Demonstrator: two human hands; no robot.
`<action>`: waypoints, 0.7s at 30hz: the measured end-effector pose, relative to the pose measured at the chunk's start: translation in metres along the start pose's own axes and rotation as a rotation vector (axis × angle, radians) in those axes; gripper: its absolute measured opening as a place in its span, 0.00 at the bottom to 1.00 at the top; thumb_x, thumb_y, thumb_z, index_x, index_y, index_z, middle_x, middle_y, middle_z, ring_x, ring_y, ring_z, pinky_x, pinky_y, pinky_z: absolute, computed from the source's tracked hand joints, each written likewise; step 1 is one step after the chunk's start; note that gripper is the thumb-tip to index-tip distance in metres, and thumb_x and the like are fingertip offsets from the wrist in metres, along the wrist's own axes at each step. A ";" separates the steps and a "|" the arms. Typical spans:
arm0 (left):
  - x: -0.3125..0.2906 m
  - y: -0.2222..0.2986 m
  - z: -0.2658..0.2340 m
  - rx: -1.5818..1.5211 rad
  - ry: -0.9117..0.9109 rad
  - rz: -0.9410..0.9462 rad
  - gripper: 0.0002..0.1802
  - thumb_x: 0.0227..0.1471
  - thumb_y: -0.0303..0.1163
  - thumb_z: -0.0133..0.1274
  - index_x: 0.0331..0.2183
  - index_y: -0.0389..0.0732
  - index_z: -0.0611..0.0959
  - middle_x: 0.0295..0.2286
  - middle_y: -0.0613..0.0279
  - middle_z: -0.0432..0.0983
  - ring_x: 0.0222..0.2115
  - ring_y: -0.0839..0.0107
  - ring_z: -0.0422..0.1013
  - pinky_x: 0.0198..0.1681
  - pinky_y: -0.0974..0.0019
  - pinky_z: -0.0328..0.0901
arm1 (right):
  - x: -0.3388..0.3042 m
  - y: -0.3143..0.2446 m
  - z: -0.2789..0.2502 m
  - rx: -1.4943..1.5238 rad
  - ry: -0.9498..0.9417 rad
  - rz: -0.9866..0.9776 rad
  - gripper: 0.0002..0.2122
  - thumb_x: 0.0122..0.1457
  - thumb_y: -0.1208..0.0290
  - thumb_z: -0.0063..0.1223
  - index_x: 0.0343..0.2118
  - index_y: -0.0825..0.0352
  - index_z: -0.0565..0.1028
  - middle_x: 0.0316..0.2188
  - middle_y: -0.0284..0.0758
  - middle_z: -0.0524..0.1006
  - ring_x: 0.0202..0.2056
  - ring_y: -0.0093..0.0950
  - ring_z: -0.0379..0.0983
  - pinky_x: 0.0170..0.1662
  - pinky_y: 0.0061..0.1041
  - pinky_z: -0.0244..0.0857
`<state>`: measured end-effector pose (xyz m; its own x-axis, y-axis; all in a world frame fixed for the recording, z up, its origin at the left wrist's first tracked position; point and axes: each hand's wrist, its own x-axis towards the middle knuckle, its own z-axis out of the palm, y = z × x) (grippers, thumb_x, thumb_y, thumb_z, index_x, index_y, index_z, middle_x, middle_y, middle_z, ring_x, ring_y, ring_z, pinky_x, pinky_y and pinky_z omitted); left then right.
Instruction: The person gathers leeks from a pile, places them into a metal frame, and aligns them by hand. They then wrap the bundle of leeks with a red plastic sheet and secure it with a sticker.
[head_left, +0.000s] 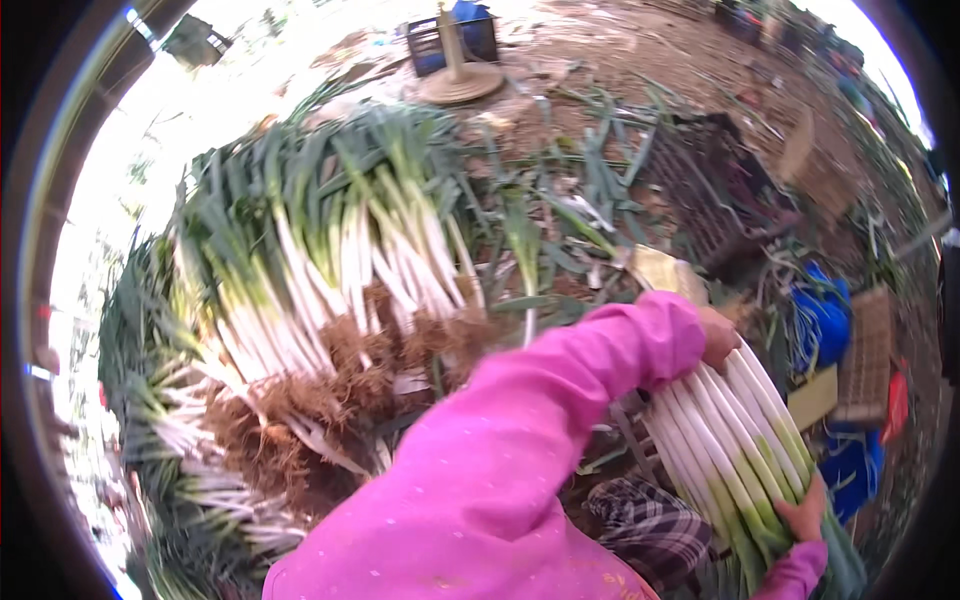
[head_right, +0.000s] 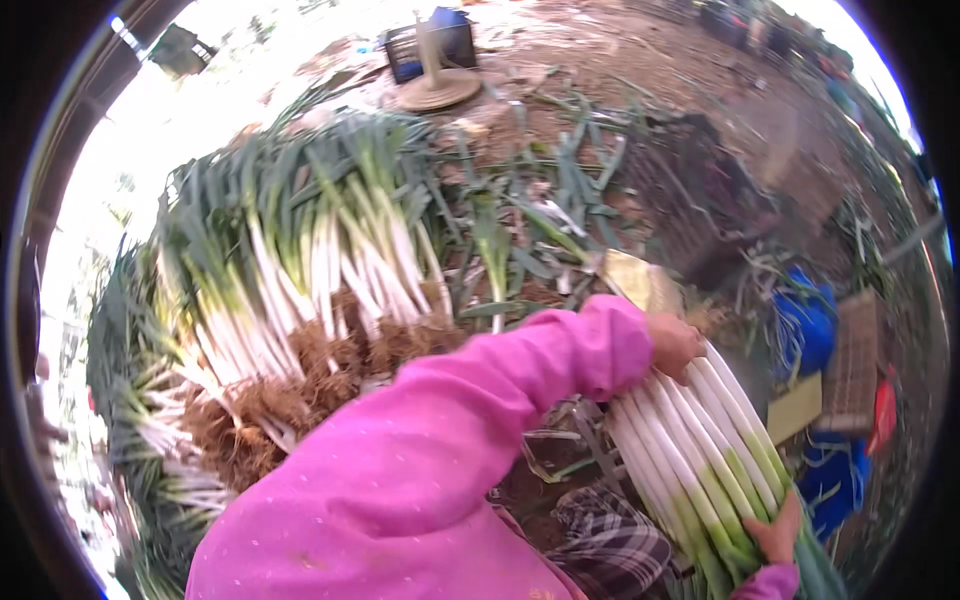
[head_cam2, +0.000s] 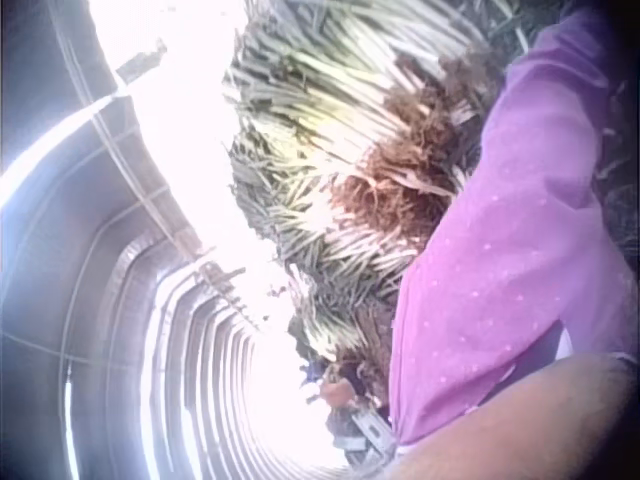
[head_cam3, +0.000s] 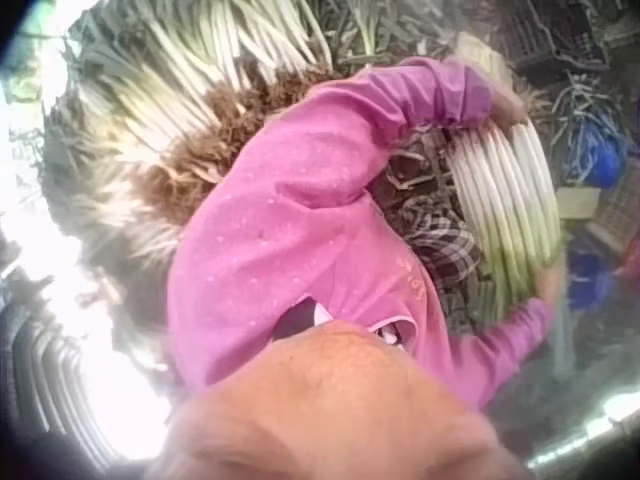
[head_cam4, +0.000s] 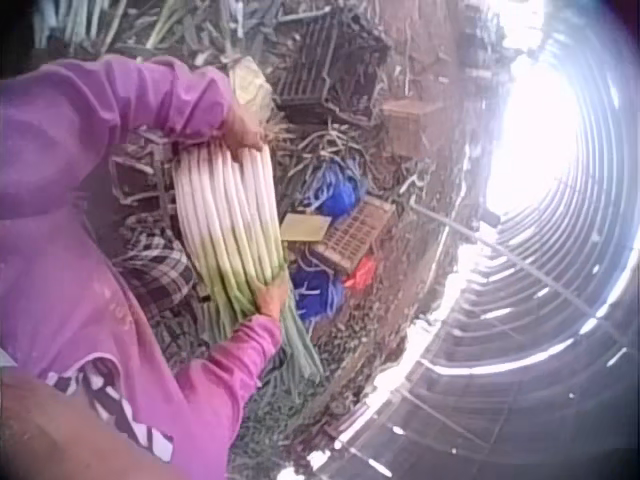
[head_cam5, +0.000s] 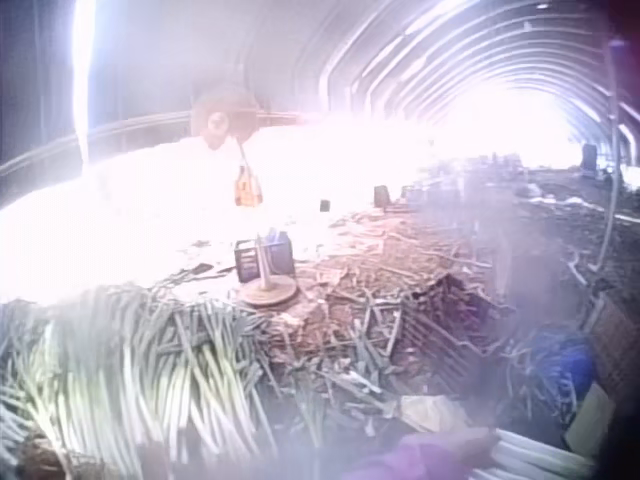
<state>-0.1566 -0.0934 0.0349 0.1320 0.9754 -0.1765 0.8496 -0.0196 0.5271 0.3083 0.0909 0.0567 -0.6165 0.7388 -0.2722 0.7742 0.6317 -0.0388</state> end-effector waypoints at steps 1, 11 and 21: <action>-0.036 -0.007 -0.019 -0.055 0.036 -0.008 0.30 0.46 0.50 0.57 0.47 0.41 0.78 0.39 0.47 0.77 0.43 0.51 0.72 0.46 0.53 0.67 | 0.001 0.000 -0.001 0.004 0.003 0.006 0.54 0.29 0.60 0.72 0.61 0.75 0.54 0.57 0.55 0.60 0.60 0.49 0.55 0.63 0.40 0.47; -0.435 -0.278 0.127 -0.095 1.028 -1.619 0.31 0.42 0.40 0.60 0.45 0.31 0.71 0.38 0.42 0.71 0.41 0.47 0.69 0.44 0.52 0.66 | 0.027 0.033 0.015 -0.045 0.025 -0.164 0.52 0.30 0.67 0.71 0.61 0.74 0.53 0.57 0.52 0.60 0.59 0.48 0.54 0.63 0.39 0.46; -0.364 -0.306 0.117 0.108 0.705 -2.102 0.53 0.47 0.44 0.57 0.64 0.40 0.44 0.59 0.36 0.49 0.58 0.47 0.53 0.59 0.54 0.54 | -0.005 -0.073 -0.043 -0.176 -0.063 -0.003 0.39 0.39 0.60 0.67 0.57 0.67 0.65 0.54 0.49 0.68 0.55 0.44 0.63 0.58 0.38 0.56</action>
<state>-0.4046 -0.4677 -0.1592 -0.8664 -0.4993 -0.0068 -0.4993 0.8664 -0.0018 0.2482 0.0510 0.1023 -0.6046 0.7241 -0.3320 0.7318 0.6695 0.1276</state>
